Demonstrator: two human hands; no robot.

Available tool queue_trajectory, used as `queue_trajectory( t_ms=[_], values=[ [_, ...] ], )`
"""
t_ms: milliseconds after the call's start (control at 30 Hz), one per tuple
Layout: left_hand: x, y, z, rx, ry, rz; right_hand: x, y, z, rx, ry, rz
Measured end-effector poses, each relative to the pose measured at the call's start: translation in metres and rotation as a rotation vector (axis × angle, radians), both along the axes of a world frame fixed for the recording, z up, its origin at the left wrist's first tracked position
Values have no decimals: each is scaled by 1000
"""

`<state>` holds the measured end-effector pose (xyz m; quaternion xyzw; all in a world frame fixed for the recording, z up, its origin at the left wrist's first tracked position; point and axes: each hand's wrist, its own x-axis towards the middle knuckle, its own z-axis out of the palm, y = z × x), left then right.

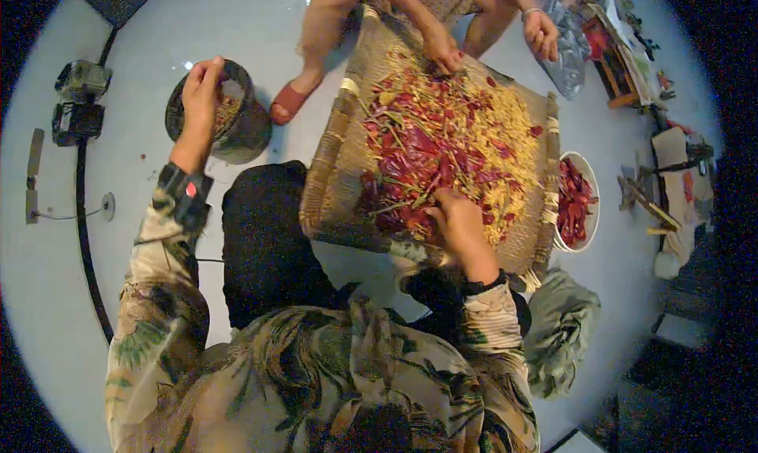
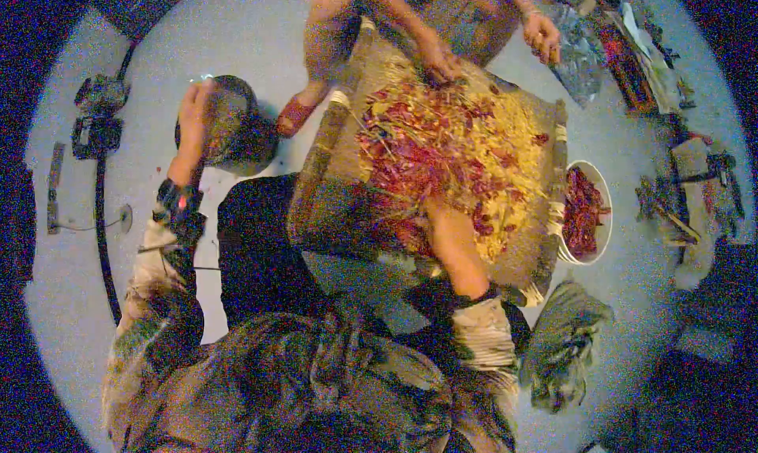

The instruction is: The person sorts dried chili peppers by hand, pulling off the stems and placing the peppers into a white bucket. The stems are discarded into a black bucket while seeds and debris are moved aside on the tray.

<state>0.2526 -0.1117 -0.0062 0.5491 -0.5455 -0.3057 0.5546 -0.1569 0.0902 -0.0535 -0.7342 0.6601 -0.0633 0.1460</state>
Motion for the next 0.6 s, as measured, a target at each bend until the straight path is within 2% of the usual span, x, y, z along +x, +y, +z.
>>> queue_trajectory(
  t_ms=[133,167,267,300,400,467,533,600],
  values=[
    [102,-38,-59,138,-462,-164,0,-3,10,-121,-165,-65],
    [121,-37,-70,273,-580,-116,-2,-2,7,-150,-205,-116],
    [124,-35,-80,262,-612,-16,-11,-6,12,-169,-440,-172],
    [107,-27,-67,201,-778,52,-11,-6,14,-111,-554,-264],
    [42,-5,-39,16,-770,117,-19,-9,3,-93,-904,-377],
    [-4,6,-26,149,-311,-17,-18,-8,21,-52,-1028,-417],
    [-63,35,11,126,-270,-217,-15,-6,33,-66,-1104,-442],
    [-116,60,21,184,-139,-479,-14,-4,37,-117,-1114,-449]
  ],
)
